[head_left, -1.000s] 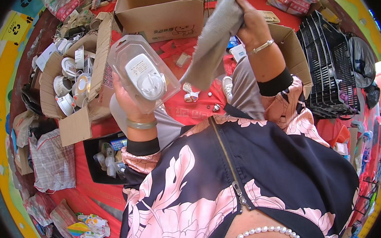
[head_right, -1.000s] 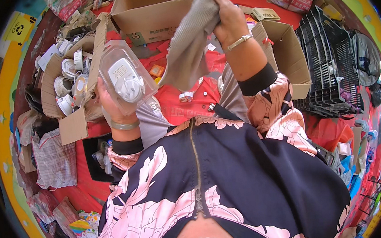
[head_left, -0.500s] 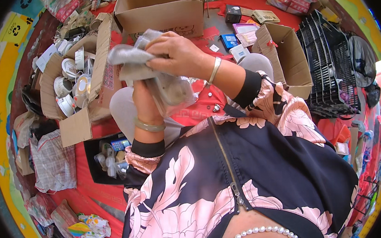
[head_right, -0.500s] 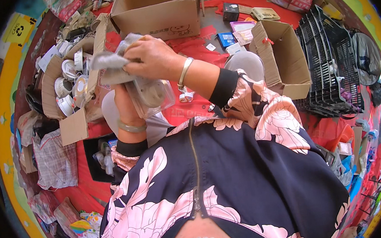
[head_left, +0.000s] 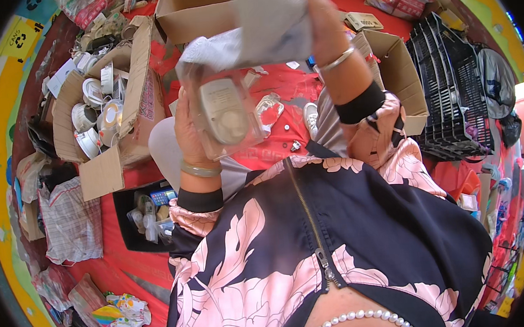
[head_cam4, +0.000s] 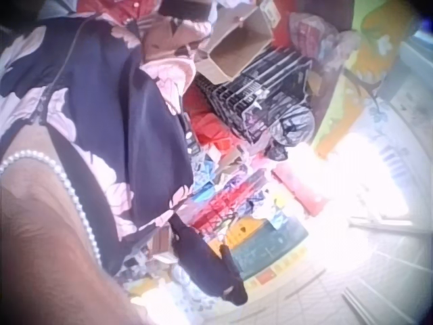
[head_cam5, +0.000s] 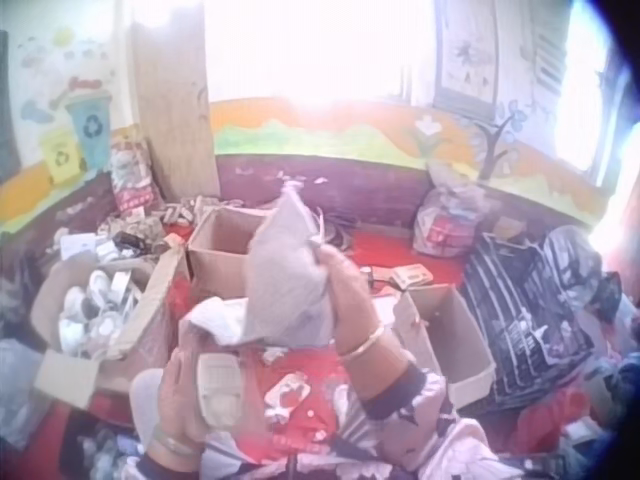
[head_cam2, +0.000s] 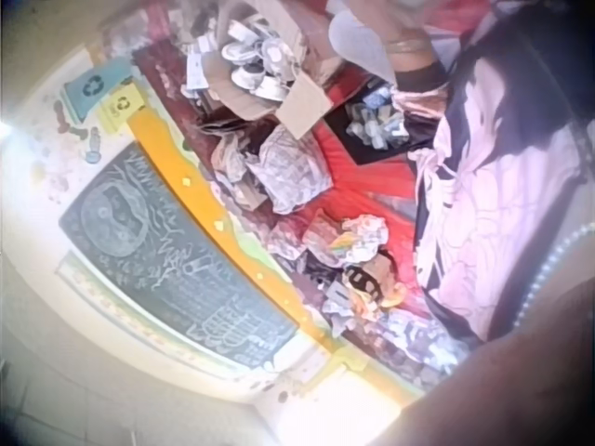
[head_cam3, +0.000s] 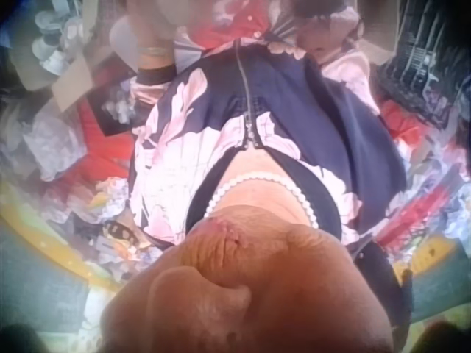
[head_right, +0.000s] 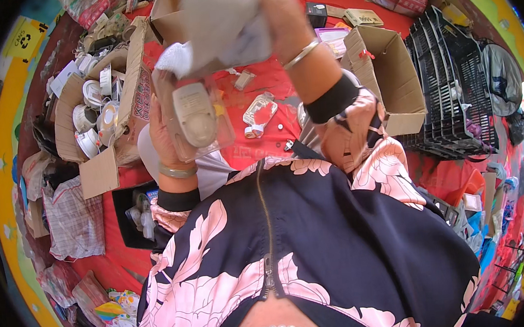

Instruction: The person cleans several items by hand with a cloth, including a plastic casing, a small yellow gear, a white box, and a metallic component.

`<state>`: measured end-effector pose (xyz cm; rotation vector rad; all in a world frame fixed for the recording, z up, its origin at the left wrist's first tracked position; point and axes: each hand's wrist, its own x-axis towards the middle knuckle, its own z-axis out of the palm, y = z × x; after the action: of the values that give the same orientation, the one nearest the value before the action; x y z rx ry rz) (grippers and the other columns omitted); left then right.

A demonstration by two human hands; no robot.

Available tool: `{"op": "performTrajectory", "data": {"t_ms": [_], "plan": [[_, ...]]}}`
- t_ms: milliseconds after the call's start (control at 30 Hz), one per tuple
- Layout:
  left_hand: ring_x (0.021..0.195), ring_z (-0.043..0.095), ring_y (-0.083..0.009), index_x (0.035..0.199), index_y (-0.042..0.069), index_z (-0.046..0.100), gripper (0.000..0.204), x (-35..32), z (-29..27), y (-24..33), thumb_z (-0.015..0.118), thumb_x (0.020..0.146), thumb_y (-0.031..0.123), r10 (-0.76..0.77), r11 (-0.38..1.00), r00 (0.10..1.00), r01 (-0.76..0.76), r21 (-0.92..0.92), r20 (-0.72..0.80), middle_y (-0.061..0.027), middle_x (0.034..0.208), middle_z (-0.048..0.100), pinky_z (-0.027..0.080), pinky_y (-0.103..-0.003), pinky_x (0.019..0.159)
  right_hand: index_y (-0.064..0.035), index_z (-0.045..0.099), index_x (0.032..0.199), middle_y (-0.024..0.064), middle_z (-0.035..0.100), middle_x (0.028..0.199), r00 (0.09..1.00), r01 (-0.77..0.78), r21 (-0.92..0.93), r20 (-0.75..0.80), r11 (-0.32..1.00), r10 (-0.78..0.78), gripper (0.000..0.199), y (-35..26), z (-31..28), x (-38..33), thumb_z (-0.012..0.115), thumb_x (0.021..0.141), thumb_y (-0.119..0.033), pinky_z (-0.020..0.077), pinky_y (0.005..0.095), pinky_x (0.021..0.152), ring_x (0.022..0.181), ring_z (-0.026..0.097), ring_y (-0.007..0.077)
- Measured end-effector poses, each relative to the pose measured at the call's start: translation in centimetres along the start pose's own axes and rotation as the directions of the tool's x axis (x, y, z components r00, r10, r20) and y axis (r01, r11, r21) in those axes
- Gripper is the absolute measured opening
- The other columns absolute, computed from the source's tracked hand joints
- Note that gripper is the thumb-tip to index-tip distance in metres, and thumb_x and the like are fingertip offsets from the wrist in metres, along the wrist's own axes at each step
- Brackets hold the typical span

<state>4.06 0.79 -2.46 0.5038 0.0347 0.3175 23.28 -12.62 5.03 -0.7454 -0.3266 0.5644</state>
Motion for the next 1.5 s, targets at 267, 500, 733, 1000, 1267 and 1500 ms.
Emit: {"op": "performTrajectory", "data": {"t_ms": [267, 500, 733, 1000, 1267, 1500], "plan": [[0.102, 0.059, -0.0298, 0.136, 0.007, 0.035, 0.052, -1.1, -2.1, 1.1, 0.048, 0.09, 0.027, 0.123, 0.989, 0.989, -0.115, 0.089, -0.087, -0.0149, 0.118, 0.056, 0.051, -0.047, 0.083, -0.0008, 0.057, 0.106, 0.0054, 0.063, 0.094, 0.966, 0.237, -0.511, 0.217, 0.826, -0.143, 0.025, -0.8, -3.1, 1.4, 0.058, 0.085, -0.014, 0.0487, 0.0276, 0.076, 0.085, 0.06, 0.0141], [0.102, 0.06, -0.0293, 0.124, -0.003, 0.047, 0.045, -1.2, 0.3, 0.8, 0.051, 0.089, 0.025, 0.177, 0.967, 0.983, -0.163, 0.194, -0.055, -0.017, 0.116, 0.058, 0.049, -0.041, 0.087, 0.0021, 0.064, 0.091, 0.0069, 0.063, 0.075, 0.91, 0.407, -0.861, 0.409, 0.304, -0.059, 0.022, 4.8, 1.0, -1.0, 0.061, 0.074, -0.012, 0.0475, 0.0272, 0.065, 0.071, 0.059, 0.0124], [0.111, 0.052, -0.0263, 0.134, 0.0, 0.034, 0.052, -1.9, 1.3, -0.1, 0.053, 0.088, 0.012, 0.279, 0.89, 0.96, -0.261, 0.373, 0.008, -0.0154, 0.125, 0.05, 0.043, -0.038, 0.094, 0.0018, 0.065, 0.09, 0.0161, 0.065, 0.077, 0.95, 0.3, -0.939, 0.31, 0.165, 0.036, 0.034, 6.0, 2.7, -1.1, 0.066, 0.068, -0.025, 0.049, 0.0345, 0.067, 0.071, 0.063, 0.025], [0.112, 0.05, -0.0224, 0.133, -0.001, 0.036, 0.047, -1.5, 1.4, -0.4, 0.053, 0.089, 0.005, 0.336, 0.789, 0.932, -0.357, 0.5, 0.136, -0.0138, 0.126, 0.049, 0.039, -0.036, 0.097, 0.0018, 0.066, 0.091, 0.0128, 0.065, 0.078, 0.954, 0.299, -0.866, 0.278, 0.401, -0.109, 0.026, 7.6, 2.6, -1.9, 0.066, 0.07, -0.015, 0.0486, 0.0287, 0.066, 0.069, 0.061, 0.0176], [0.119, 0.047, -0.0281, 0.136, -0.002, 0.032, 0.052, -2.0, 1.4, -0.1, 0.051, 0.089, 0.009, 0.403, 0.773, 0.913, -0.375, 0.512, 0.06, -0.0182, 0.132, 0.045, 0.036, -0.039, 0.102, 0.0018, 0.067, 0.093, 0.0149, 0.065, 0.076, 0.814, 0.563, -0.765, 0.579, 0.312, -0.047, 0.021, 6.8, 2.9, -1.9, 0.06, 0.078, -0.012, 0.0484, 0.0283, 0.064, 0.065, 0.061, 0.0182], [0.118, 0.048, -0.028, 0.135, -0.002, 0.034, 0.05, -1.8, 1.5, -0.3, 0.051, 0.089, 0.007, 0.457, 0.724, 0.881, -0.447, 0.526, 0.119, -0.0173, 0.132, 0.045, 0.036, -0.039, 0.101, 0.0044, 0.066, 0.093, 0.0174, 0.066, 0.075, 0.859, 0.458, -0.802, 0.511, 0.382, 0.042, 0.025, 6.2, 3.0, -2.1, 0.059, 0.077, -0.013, 0.0494, 0.0314, 0.064, 0.065, 0.062, 0.0206]]}}
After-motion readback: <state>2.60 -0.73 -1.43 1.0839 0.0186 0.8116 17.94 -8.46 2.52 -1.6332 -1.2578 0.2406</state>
